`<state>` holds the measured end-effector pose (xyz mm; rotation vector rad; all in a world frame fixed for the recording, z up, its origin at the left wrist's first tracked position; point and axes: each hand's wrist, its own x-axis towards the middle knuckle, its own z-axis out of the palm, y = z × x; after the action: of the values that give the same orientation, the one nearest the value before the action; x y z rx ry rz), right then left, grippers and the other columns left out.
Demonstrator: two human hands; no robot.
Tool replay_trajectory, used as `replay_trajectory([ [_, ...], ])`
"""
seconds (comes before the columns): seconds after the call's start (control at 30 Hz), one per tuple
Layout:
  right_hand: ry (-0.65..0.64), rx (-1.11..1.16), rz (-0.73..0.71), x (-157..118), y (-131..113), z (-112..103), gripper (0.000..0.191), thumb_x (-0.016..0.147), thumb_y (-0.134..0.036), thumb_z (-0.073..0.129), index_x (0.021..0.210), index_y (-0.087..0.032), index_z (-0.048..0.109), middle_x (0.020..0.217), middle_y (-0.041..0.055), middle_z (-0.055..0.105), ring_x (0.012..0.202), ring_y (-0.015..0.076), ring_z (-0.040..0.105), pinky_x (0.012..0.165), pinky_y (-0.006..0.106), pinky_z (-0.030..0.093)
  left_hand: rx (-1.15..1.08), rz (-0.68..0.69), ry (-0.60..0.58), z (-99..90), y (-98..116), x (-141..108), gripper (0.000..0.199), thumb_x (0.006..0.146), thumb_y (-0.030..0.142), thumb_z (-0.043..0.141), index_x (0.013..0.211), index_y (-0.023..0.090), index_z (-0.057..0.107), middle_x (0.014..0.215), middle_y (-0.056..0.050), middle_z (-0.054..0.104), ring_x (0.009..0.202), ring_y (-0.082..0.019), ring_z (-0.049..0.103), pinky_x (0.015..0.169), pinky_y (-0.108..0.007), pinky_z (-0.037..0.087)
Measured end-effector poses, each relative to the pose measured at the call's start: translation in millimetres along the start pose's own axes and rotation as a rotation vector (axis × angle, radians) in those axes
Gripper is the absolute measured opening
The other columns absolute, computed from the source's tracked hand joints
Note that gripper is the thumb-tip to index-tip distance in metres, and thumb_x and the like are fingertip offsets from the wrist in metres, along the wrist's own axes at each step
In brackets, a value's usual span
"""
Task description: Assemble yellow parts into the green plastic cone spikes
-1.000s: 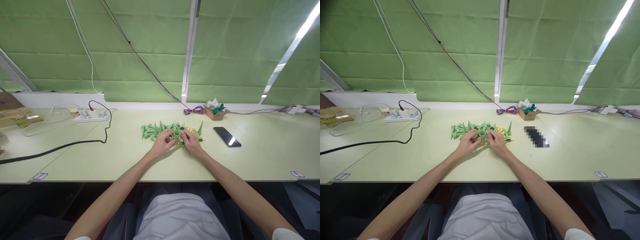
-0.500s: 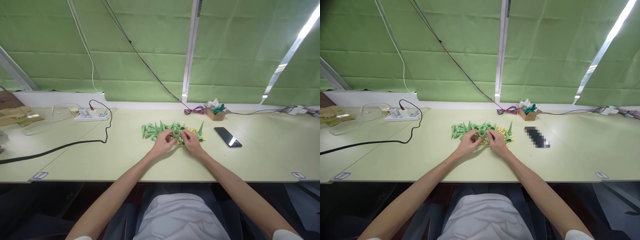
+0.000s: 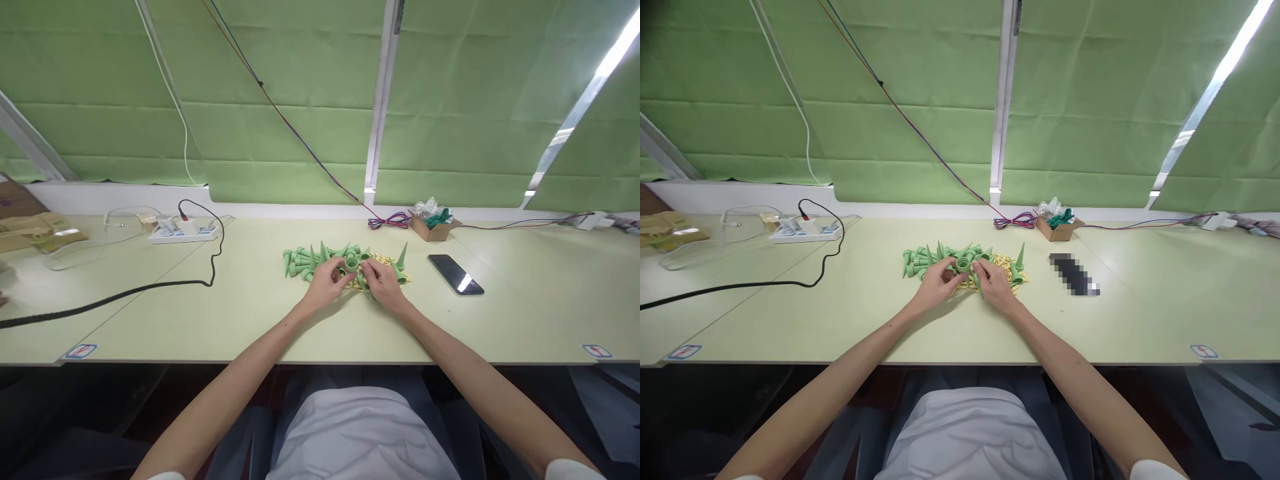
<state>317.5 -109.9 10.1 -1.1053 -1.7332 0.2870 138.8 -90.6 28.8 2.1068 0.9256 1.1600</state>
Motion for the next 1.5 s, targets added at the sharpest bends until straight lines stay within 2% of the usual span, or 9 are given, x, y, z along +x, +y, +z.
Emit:
replay_trajectory([
  [0.2, 0.045, 0.016, 0.012, 0.4, -1.5, -0.8, 0.036, 0.101, -0.042, 0.038, 0.073, -0.021, 0.046, 0.057, -0.0042, 0.040, 0.053, 0.0128, 0.038, 0.056, 0.027, 0.030, -0.002, -0.022, -0.045, -0.1, -0.6, 0.4, 0.024, 0.087, 0.041, 0.061, 0.085, 0.017, 0.055, 0.080, 0.000, 0.059, 0.055, -0.009, 0.046, 0.055, -0.024, 0.037],
  [0.37, 0.061, 0.038, 0.009, 0.4, -0.6, -1.3, 0.036, 0.100, -0.044, 0.038, 0.074, -0.021, 0.047, 0.058, -0.0039, 0.040, 0.054, 0.0129, 0.038, 0.056, 0.027, 0.030, -0.039, -0.048, -0.182, 0.4, 1.1, -1.7, 0.045, 0.093, 0.051, 0.047, 0.066, 0.015, 0.055, 0.059, 0.001, 0.049, 0.055, -0.011, 0.042, 0.053, -0.024, 0.033],
  [0.6, 0.025, 0.057, 0.015, -0.5, -2.9, -1.5, 0.036, 0.099, -0.046, 0.039, 0.075, -0.022, 0.050, 0.058, -0.0031, 0.042, 0.054, 0.0134, 0.038, 0.055, 0.027, 0.032, -0.356, -0.240, -0.291, 1.7, -4.1, -0.6, 0.046, 0.088, 0.058, 0.054, 0.081, 0.014, 0.065, 0.052, 0.001, 0.049, 0.044, -0.009, 0.041, 0.043, -0.023, 0.032],
  [0.7, 0.032, 0.072, 0.012, -0.5, -2.8, -1.8, 0.036, 0.099, -0.046, 0.039, 0.076, -0.021, 0.051, 0.059, -0.0029, 0.042, 0.054, 0.0133, 0.038, 0.055, 0.027, 0.032, -0.479, -0.295, -0.296, 0.5, -3.4, 1.7, 0.042, 0.085, 0.054, 0.062, 0.088, 0.013, 0.068, 0.069, -0.004, 0.059, 0.048, -0.009, 0.049, 0.039, -0.021, 0.033],
  [0.8, 0.029, 0.095, 0.009, -0.5, -0.8, -1.9, 0.033, 0.099, -0.044, 0.041, 0.079, -0.021, 0.053, 0.060, -0.0030, 0.042, 0.055, 0.0132, 0.039, 0.055, 0.026, 0.032, -0.583, -0.332, -0.283, -0.1, -3.5, 2.8, 0.041, 0.085, 0.051, 0.062, 0.092, 0.012, 0.070, 0.079, -0.007, 0.063, 0.048, -0.008, 0.051, 0.037, -0.020, 0.034],
  [1.0, -0.012, 0.105, -0.004, -0.9, 0.6, -2.0, 0.035, 0.099, -0.046, 0.041, 0.077, -0.021, 0.053, 0.060, -0.0031, 0.040, 0.055, 0.0128, 0.037, 0.054, 0.026, 0.031, -0.637, -0.382, -0.266, 1.5, -8.0, 2.8, 0.055, 0.086, 0.063, 0.056, 0.079, 0.009, 0.069, 0.067, -0.007, 0.060, 0.046, -0.009, 0.051, 0.036, -0.020, 0.034],
  [1.3, -0.057, 0.128, -0.010, -0.8, -0.1, -2.7, 0.037, 0.099, -0.047, 0.040, 0.077, -0.021, 0.054, 0.063, -0.0013, 0.044, 0.056, 0.0137, 0.038, 0.055, 0.027, 0.032, -0.645, -0.417, -0.263, 0.2, -5.2, 3.2, 0.054, 0.082, 0.063, 0.062, 0.081, 0.009, 0.070, 0.067, -0.006, 0.059, 0.045, -0.009, 0.051, 0.034, -0.019, 0.033],
  [1.5, -0.072, 0.121, -0.006, -0.2, 1.2, -3.3, 0.039, 0.098, -0.050, 0.040, 0.077, -0.021, 0.055, 0.062, -0.0014, 0.044, 0.056, 0.0139, 0.038, 0.055, 0.027, 0.032, -0.643, -0.399, -0.283, -1.7, -6.1, 2.5, 0.057, 0.082, 0.066, 0.059, 0.075, 0.009, 0.067, 0.064, -0.005, 0.059, 0.045, -0.008, 0.049, 0.036, -0.019, 0.032],
])
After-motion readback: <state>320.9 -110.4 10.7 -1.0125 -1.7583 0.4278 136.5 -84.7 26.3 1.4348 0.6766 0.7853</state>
